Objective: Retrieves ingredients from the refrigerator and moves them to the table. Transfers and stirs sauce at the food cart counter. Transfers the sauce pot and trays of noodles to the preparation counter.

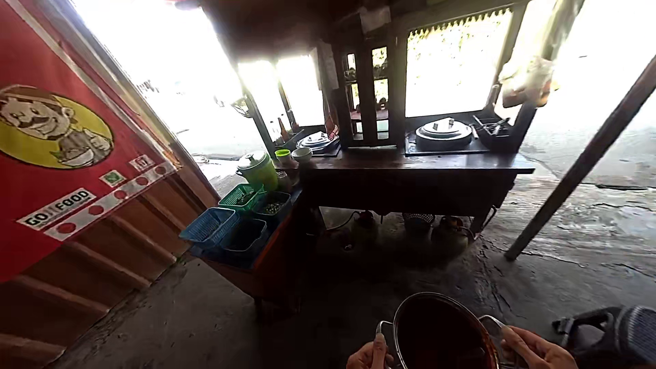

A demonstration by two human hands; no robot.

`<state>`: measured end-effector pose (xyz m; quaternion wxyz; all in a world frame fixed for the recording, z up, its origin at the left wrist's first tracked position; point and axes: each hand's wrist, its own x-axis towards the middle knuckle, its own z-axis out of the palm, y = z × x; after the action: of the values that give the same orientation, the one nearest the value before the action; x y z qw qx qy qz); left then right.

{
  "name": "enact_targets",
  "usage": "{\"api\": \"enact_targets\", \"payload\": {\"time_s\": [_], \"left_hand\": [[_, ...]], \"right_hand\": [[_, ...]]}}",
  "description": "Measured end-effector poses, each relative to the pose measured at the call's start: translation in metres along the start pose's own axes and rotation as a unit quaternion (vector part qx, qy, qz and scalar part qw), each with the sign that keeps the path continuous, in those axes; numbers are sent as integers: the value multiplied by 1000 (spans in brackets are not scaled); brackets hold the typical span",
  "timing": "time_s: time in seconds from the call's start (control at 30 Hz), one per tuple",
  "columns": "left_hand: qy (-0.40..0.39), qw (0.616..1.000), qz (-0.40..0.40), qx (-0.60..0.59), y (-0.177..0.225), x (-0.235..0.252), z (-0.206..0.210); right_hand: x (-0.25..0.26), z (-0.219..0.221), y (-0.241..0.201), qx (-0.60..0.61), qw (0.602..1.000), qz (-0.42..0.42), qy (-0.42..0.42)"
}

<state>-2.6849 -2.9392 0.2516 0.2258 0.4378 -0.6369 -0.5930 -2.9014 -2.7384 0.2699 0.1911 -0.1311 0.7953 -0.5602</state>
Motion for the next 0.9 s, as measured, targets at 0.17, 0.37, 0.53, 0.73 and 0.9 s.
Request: {"api": "enact_targets", "payload": {"time_s": [0.17, 0.37, 0.53, 0.73, 0.9], "left_hand": [[-6, 1000, -5, 25, 77, 174, -3], [2, 999, 25, -24, 138, 380, 10], [28, 999, 25, -25, 168, 552, 26], [86, 996, -1, -17, 226, 736, 35], [98, 995, -9, 0, 269, 855, 26]], "right_hand": [[156, 68, -78, 0, 1000, -14, 4], [347, 146, -152, -14, 999, -29, 32], [508, 214, -194, -9, 999, -48, 6], [690, 293, -264, -20, 998, -50, -33], [794, 357, -307, -13, 996, -67, -53]]}}
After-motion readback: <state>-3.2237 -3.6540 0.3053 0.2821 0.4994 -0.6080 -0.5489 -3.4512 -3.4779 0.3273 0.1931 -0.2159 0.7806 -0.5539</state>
